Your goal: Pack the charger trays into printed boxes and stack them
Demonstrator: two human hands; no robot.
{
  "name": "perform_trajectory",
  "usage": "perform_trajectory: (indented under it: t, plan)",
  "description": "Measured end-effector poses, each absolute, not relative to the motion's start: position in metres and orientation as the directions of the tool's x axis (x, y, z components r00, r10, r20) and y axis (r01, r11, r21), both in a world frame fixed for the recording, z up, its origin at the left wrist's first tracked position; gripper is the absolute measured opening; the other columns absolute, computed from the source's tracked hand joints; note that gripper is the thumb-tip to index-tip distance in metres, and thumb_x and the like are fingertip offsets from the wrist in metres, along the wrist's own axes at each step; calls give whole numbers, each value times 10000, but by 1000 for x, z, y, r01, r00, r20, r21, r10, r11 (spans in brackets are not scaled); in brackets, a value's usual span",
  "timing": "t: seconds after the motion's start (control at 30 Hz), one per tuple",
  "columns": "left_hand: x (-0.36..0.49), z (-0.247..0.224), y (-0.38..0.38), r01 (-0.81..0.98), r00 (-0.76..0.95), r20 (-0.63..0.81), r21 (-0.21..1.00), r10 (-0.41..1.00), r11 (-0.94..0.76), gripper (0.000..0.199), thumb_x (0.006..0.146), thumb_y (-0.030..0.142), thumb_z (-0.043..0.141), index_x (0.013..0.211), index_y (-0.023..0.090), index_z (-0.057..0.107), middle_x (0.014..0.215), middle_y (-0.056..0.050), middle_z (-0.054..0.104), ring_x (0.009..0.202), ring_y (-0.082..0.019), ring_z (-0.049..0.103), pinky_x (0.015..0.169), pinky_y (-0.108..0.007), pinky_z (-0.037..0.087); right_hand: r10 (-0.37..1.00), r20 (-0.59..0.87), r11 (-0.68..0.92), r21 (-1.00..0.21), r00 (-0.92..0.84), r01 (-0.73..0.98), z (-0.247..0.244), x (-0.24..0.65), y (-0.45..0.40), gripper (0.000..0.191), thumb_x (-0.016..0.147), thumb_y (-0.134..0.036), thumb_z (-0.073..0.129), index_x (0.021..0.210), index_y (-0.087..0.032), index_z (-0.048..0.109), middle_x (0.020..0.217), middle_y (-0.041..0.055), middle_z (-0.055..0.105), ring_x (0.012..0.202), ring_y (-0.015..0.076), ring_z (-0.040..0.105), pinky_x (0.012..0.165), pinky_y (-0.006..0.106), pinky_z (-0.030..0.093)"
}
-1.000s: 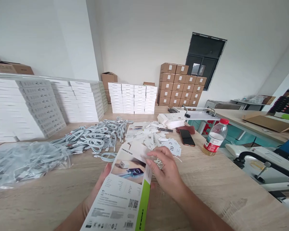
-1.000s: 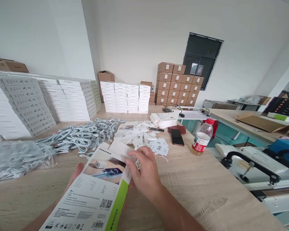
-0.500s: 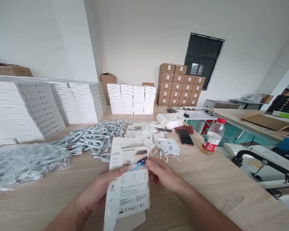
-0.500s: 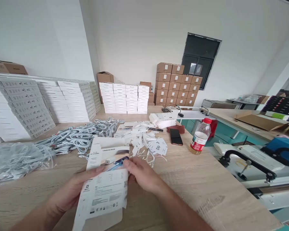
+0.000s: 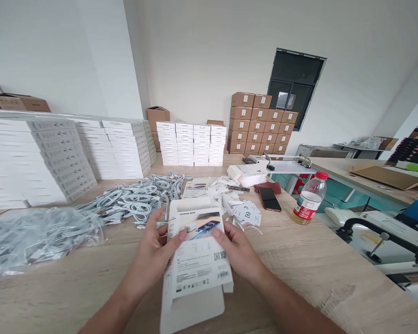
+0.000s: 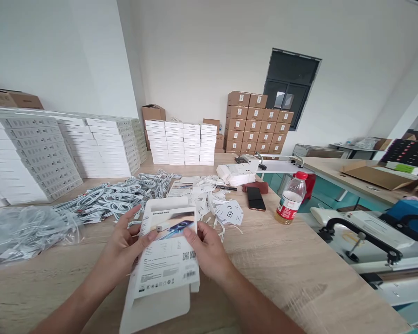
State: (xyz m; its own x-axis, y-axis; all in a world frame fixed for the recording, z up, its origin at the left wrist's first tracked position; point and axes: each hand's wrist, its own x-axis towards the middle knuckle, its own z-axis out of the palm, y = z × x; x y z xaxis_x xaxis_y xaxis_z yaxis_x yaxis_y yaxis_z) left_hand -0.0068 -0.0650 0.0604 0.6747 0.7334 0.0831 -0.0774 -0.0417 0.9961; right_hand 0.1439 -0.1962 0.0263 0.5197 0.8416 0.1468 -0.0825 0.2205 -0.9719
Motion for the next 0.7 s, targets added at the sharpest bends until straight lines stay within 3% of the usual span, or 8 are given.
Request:
perform_trajectory:
  t: [0.1, 0.17, 0.27, 0.37, 0.47, 0.6, 0.67, 0.7]
  plan:
    - [-7, 62, -70, -75, 692, 93, 996, 716, -57, 873, 719, 532, 760, 1425, 345, 283, 1103, -88, 694, 702, -241, 693, 469, -279, 518, 808, 110, 214, -970, 578, -115, 26, 146, -197, 578, 829, -551, 653, 1310, -263, 515, 846, 8, 670, 777, 176, 629, 679, 297, 485]
    - [-8, 62, -69, -83, 706, 90, 996, 702, -43, 822, 729, 545, 745, 1405, 338, 326, 1077, -77, 697, 674, -224, 679, 473, -272, 508, 836, 95, 205, -968, 541, -147, 27, 147, -200, 707, 837, -505, 672, 1441, -304, 364, 865, -9, 653, 820, 171, 638, 724, 300, 492]
    - [-8, 60, -64, -100, 706, 91, 995, 702, -29, 820, 717, 535, 760, 1400, 323, 359, 973, -43, 709, 667, -213, 667, 526, -280, 519, 894, 131, 226, -958, 428, -179, 28, 147, -203, 780, 850, -432, 688, 1493, -366, 250, 994, -2, 646, 910, 171, 649, 810, 323, 500]
    - [-9, 57, -59, -112, 726, 103, 993, 680, -30, 700, 759, 524, 729, 1349, 298, 429, 912, -29, 703, 628, -189, 643, 507, -256, 490, 917, 161, 252, -943, 365, -219, 28, 146, -204, 758, 854, -390, 692, 1480, -389, 263, 1087, 10, 651, 941, 175, 657, 838, 338, 506]
    - [-10, 56, -59, -141, 766, 100, 990, 635, 14, 503, 804, 493, 696, 1213, 262, 518, 907, -29, 693, 657, -183, 643, 532, -247, 491, 919, 146, 249, -936, 367, -250, 28, 143, -203, 644, 814, -356, 726, 1376, -365, 412, 994, -10, 680, 839, 167, 662, 747, 304, 511]
    - [-14, 57, -61, -136, 801, 31, 982, 598, 131, 464, 793, 445, 721, 1172, 266, 524, 833, 6, 664, 586, -152, 603, 498, -225, 454, 870, 146, 254, -951, 472, -175, 27, 143, -199, 241, 826, -463, 671, 907, -243, 613, 706, -36, 625, 607, 132, 576, 558, 245, 447]
    - [-16, 59, -62, -124, 836, 4, 976, 549, 181, 467, 804, 415, 717, 1205, 271, 525, 894, -9, 679, 636, -164, 622, 540, -236, 470, 812, 167, 274, -955, 559, -113, 27, 146, -197, 349, 858, -552, 598, 779, -212, 601, 627, -37, 564, 547, 115, 522, 523, 242, 423]
    - [-18, 61, -63, -111, 859, -10, 972, 512, 205, 459, 811, 399, 712, 1215, 273, 534, 942, -22, 686, 685, -180, 639, 581, -251, 487, 785, 174, 282, -955, 595, -93, 27, 149, -197, 367, 853, -574, 594, 801, -211, 614, 621, -40, 550, 535, 110, 504, 517, 242, 415]
